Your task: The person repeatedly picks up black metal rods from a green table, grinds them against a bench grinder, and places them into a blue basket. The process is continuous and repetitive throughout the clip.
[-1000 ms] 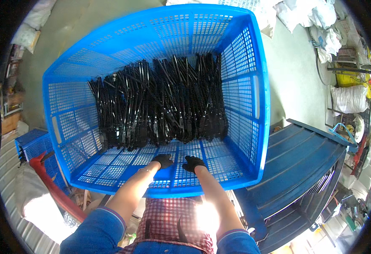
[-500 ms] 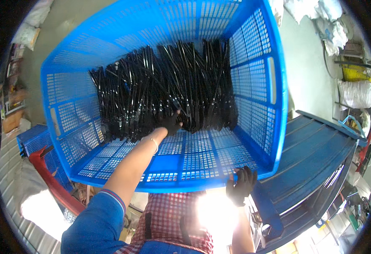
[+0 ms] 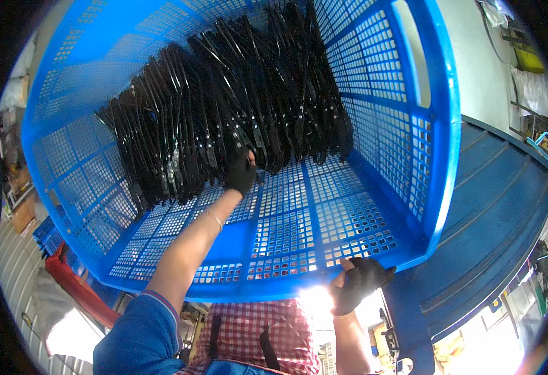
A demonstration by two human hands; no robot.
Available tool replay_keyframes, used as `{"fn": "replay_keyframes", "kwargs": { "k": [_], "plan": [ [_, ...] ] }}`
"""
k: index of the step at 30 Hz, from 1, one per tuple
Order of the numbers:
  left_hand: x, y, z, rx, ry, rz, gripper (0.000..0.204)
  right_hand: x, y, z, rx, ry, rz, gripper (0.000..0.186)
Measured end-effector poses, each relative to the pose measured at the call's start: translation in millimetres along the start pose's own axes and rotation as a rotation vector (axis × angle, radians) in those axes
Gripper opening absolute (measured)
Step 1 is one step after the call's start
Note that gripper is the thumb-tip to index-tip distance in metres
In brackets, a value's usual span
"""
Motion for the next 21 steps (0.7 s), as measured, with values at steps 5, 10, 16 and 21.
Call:
{"fn": "replay_keyframes", "kwargs": {
  "k": [5,10,16,21],
  "plan": [
    [-19.0,9.8,13.0,0.042,-0.025,-0.004,0.022,6.1,-6.8,-4.5,-0.070,0.036,-0.077,0.023],
    [16.3,-22.4,30.2,0.220,-0.092,-0.166,0.038,-1.1,0.3,1.2,-0.113,0.051,-0.128,0.027],
    [18.4,-13.0,4.5,0.615,-0.293,-0.160,0.063,15.1,-19.1,-14.9,-0.152,0.248,-0.133,0.020],
    [-51.6,-90.4,-2.7,0.577,-0.573,-0.001,0.060,0.7,-3.2,-4.3,-0.010,0.124,-0.071,0.019]
  ]
}}
Point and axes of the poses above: each hand's wrist, its own x-axis towards the middle knuckle, its own z-axis out of the palm, y = z × x, the point moved 10 cm from there along x, towards the middle knuckle
